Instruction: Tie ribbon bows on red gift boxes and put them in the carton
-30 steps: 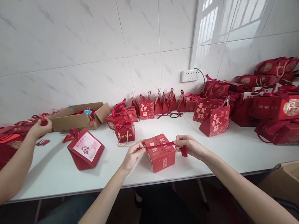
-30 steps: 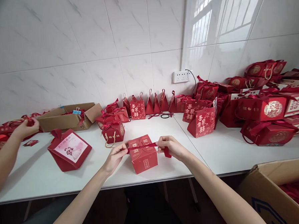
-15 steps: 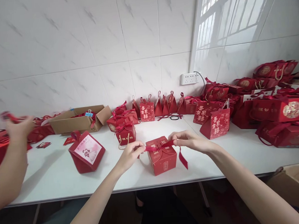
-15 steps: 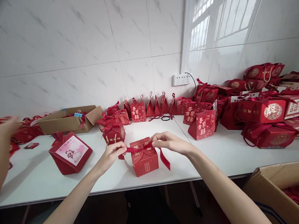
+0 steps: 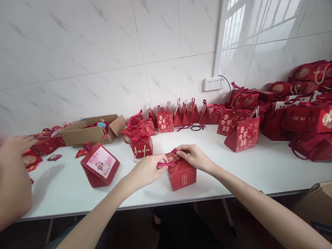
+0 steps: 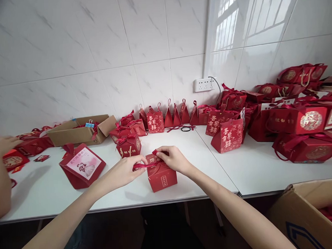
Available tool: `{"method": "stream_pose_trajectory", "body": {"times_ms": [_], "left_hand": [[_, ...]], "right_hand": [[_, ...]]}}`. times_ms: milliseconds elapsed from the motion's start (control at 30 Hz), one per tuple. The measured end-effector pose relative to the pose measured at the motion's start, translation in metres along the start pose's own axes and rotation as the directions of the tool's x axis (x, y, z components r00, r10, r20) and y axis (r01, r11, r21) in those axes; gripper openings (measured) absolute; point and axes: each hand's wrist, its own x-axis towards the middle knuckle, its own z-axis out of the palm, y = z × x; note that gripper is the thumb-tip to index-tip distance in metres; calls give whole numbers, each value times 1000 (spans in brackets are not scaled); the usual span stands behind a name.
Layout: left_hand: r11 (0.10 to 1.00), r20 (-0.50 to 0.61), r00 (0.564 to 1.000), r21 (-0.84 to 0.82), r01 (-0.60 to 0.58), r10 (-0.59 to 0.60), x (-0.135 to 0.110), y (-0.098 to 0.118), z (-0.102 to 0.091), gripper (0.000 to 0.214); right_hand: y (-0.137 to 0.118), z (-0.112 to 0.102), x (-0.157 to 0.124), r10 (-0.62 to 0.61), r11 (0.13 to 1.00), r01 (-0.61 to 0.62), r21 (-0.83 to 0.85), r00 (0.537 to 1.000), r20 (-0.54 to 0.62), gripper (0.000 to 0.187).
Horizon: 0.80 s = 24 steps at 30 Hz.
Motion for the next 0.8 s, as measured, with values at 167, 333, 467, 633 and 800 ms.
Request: {"method": "stream_pose_trajectory", "body": {"times_ms": [167, 333, 467, 633, 800], "left_hand": [[981, 47, 994, 162, -109, 103, 11, 9, -11, 24], [952, 142, 982, 260, -161, 127, 26, 30, -23, 30], [972, 209, 969, 165, -169, 133, 31, 38, -29, 25], [977, 218, 969, 147, -153, 119, 28, 36, -32, 22], [970, 165, 977, 179, -163, 134, 24, 32, -32, 21]], "right_hand": [[5, 2, -4, 2, 998, -1, 63, 1000, -22, 2], [5, 2, -3, 89, 993, -86, 79, 996, -32, 15], [5, 1, -2, 81, 994, -80, 80, 997, -11, 8], [8, 1, -3, 64, 994, -63, 93, 998, -10, 8], [7, 1, -4, 45, 997, -43, 68, 999, -26, 8]]}}
